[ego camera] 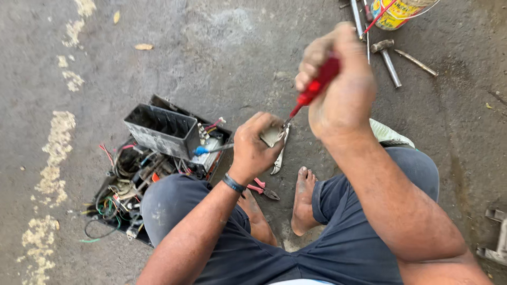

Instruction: The person disassembles a small white electrical component using a red screwdriver and pliers. They remove screws, open the casing, and extract the internal circuit board, placing the parts on the ground.

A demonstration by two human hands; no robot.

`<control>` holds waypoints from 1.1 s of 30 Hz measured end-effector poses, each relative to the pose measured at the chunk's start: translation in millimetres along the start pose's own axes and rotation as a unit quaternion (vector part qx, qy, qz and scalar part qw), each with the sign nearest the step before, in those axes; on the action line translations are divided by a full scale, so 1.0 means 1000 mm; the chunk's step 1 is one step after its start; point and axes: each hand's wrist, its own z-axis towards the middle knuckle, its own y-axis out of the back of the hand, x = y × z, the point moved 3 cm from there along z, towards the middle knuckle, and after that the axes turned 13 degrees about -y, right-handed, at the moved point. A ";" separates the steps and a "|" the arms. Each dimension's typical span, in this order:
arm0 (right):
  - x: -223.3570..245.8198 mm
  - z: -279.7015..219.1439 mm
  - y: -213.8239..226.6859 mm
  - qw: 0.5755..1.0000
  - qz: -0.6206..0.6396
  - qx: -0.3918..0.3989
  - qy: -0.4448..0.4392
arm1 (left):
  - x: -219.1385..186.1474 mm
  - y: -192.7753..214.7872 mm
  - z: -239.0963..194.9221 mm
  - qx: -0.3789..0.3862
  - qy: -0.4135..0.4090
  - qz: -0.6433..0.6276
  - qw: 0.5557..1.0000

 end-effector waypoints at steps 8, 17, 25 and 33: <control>0.013 -0.008 -0.010 0.991 -0.013 0.102 0.083 | -0.006 0.012 0.004 -0.016 0.000 -0.010 1.000; 0.023 -0.022 -0.014 0.968 -0.140 0.190 0.085 | -0.006 0.013 0.011 -0.019 -0.005 -0.010 1.000; 0.023 -0.015 -0.001 0.975 -0.108 0.167 0.099 | 0.001 0.006 0.006 -0.013 0.004 -0.037 0.999; 0.018 -0.016 0.007 0.991 -0.042 0.102 0.075 | 0.001 0.001 0.001 -0.008 0.010 -0.025 1.000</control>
